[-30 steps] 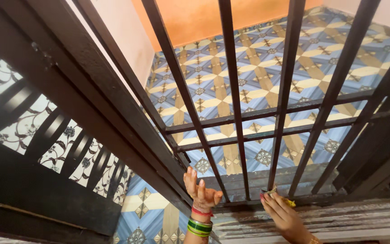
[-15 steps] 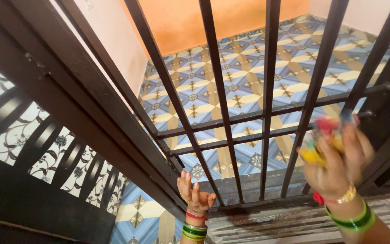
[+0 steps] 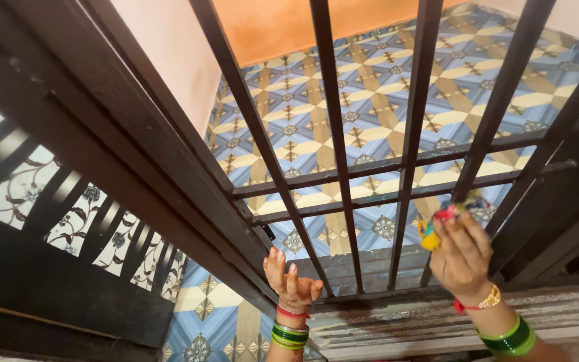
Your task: The person wipes the bars and frame of a metal gate with a yellow cloth.
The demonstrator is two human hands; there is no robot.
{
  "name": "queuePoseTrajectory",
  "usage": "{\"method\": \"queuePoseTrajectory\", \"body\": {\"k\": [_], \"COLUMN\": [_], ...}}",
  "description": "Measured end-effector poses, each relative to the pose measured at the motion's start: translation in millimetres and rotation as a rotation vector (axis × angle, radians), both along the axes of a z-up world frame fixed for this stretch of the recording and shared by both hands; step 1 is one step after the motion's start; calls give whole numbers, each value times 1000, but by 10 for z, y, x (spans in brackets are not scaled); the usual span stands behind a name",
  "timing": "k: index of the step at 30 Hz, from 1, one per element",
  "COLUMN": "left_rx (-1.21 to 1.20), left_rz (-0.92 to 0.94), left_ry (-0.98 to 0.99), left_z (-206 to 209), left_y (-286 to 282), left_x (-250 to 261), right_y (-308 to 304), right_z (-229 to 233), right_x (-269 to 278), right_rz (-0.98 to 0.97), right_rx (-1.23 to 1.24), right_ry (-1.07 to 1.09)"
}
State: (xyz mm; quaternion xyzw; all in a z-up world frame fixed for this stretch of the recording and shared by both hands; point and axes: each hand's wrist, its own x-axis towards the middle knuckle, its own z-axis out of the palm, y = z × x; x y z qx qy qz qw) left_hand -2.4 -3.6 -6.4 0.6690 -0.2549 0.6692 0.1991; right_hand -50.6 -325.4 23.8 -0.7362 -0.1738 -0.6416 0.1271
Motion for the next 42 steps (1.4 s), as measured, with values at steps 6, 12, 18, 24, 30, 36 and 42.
{"method": "queuePoseTrajectory", "body": {"k": [6, 12, 18, 24, 30, 36, 42], "left_rx": [-16, -24, -70, -19, 57, 60, -42], "left_rz": [-7, -31, -66, -153, -170, -25, 84], "left_ry": [-15, -22, -14, 73, 142, 75, 55], "left_z": [2, -11, -24, -90, -70, -23, 78], "left_y": [-7, 13, 17, 152, 208, 117, -11], "left_x": [14, 31, 62, 11, 14, 4, -22], "right_y": [-15, -316, -479, -316, -317, -375, -523], "right_z": [-843, -461, 1090, 1648, 832, 368, 1345], "right_x": [-239, -646, -248, -393, -403, -674, -730], "right_rz": [50, 15, 54, -228, -193, -20, -233], "right_rx": [-93, -112, 167, 13, 68, 170, 106], "right_ry": [160, 123, -176, 15, 58, 104, -145]}}
